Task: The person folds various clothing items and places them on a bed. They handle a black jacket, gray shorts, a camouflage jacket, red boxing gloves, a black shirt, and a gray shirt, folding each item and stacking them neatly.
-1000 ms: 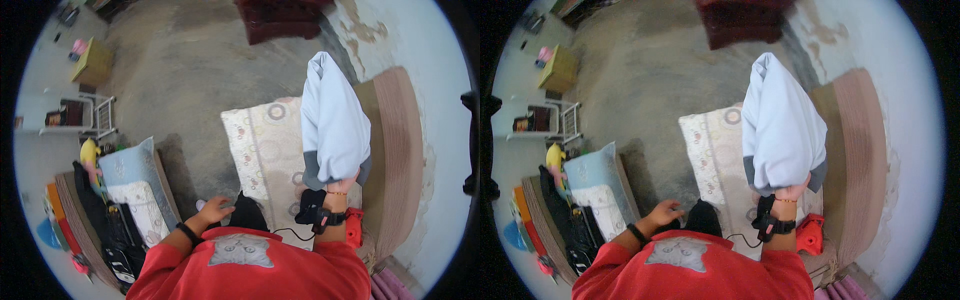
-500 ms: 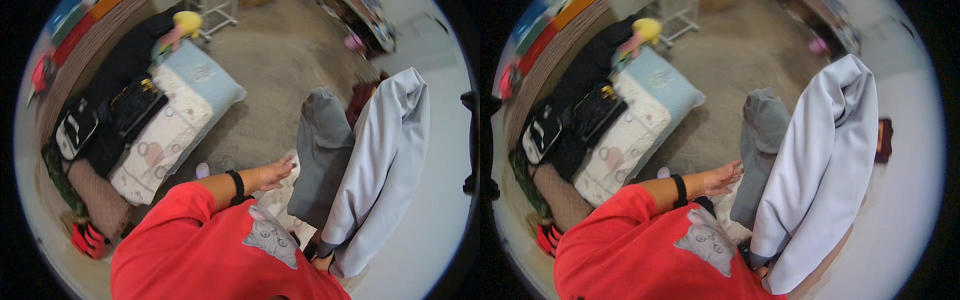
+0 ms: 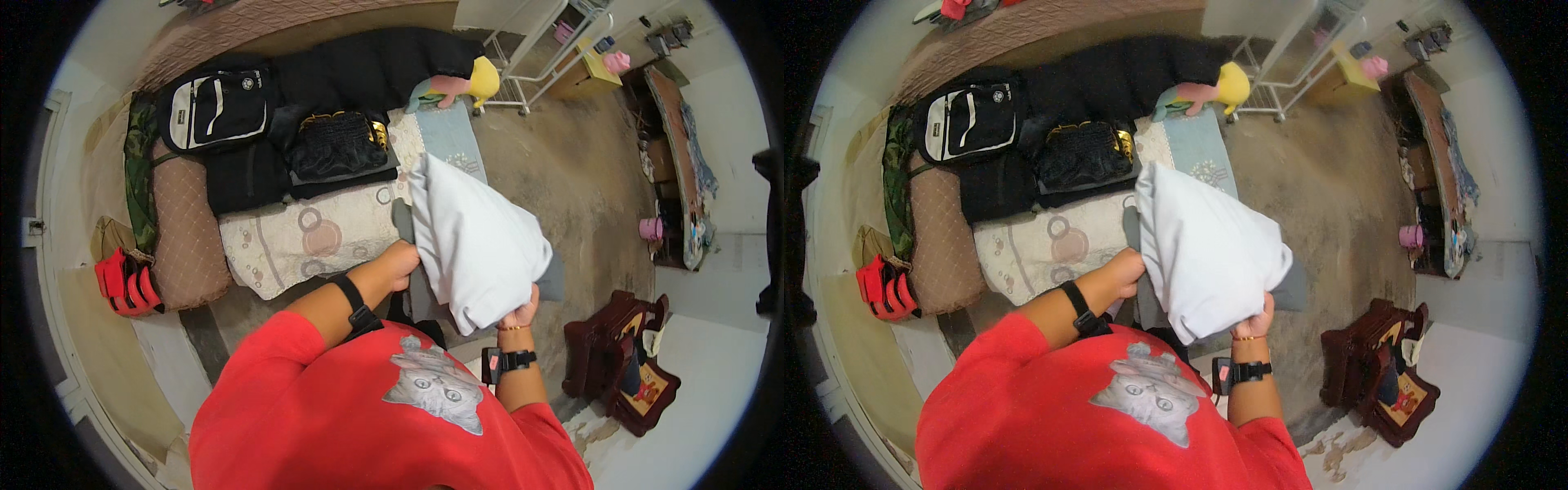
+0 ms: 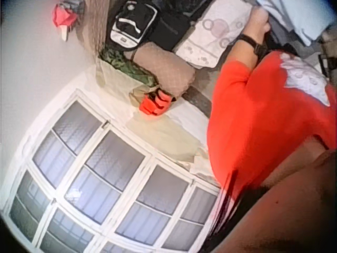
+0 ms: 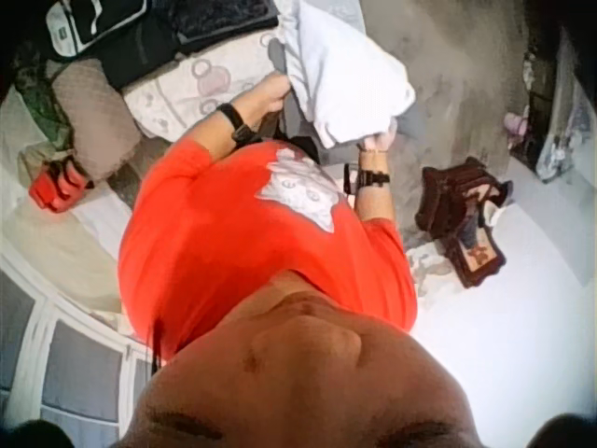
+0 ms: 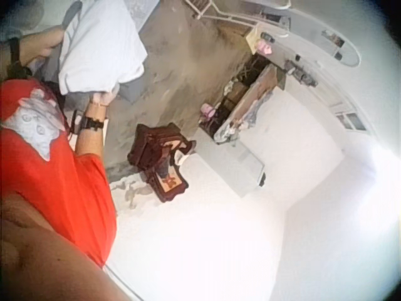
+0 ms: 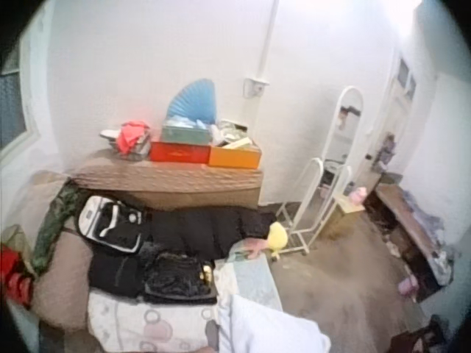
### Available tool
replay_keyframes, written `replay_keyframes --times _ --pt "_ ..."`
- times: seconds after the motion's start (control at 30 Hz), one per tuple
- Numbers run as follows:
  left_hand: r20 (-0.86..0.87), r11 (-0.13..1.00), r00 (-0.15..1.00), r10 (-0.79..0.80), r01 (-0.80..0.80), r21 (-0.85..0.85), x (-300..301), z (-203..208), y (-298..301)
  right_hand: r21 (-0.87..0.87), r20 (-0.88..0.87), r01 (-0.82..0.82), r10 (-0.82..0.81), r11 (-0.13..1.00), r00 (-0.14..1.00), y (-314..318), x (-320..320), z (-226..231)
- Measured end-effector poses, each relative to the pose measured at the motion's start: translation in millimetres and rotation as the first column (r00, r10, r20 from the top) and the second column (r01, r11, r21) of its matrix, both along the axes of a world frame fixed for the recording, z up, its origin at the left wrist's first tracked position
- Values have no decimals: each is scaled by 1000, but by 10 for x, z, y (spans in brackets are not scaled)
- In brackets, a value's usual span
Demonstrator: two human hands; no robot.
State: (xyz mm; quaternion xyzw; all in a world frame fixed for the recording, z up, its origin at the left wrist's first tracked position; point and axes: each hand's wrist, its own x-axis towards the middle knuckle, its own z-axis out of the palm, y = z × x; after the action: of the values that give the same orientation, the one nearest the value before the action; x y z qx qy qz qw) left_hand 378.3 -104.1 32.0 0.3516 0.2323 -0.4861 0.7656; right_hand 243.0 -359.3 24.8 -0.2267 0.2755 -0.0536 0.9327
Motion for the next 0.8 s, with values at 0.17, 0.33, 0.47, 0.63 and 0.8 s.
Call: replay_keyframes --times 0.17,0.33,0.47,0.63,0.8 --pt "143 978 974 178 -191 87 593 -132 -53 139 117 -261 246 955 962 -354 1068 -337" --pt "212 870 916 340 -392 299 851 -412 -232 105 -19 -453 458 885 889 -776 1916 -792" --pt "8 567 928 373 -235 789 731 -764 -300 -237 -838 -731 246 640 487 -751 2066 -1281" --pt "17 473 952 307 -168 865 642 -693 22 -193 -784 -951 544 243 298 -565 2118 -1387" --pt "406 626 855 322 -514 587 576 -5 262 -89 -663 -995 743 43 92 -30 2506 -1069"
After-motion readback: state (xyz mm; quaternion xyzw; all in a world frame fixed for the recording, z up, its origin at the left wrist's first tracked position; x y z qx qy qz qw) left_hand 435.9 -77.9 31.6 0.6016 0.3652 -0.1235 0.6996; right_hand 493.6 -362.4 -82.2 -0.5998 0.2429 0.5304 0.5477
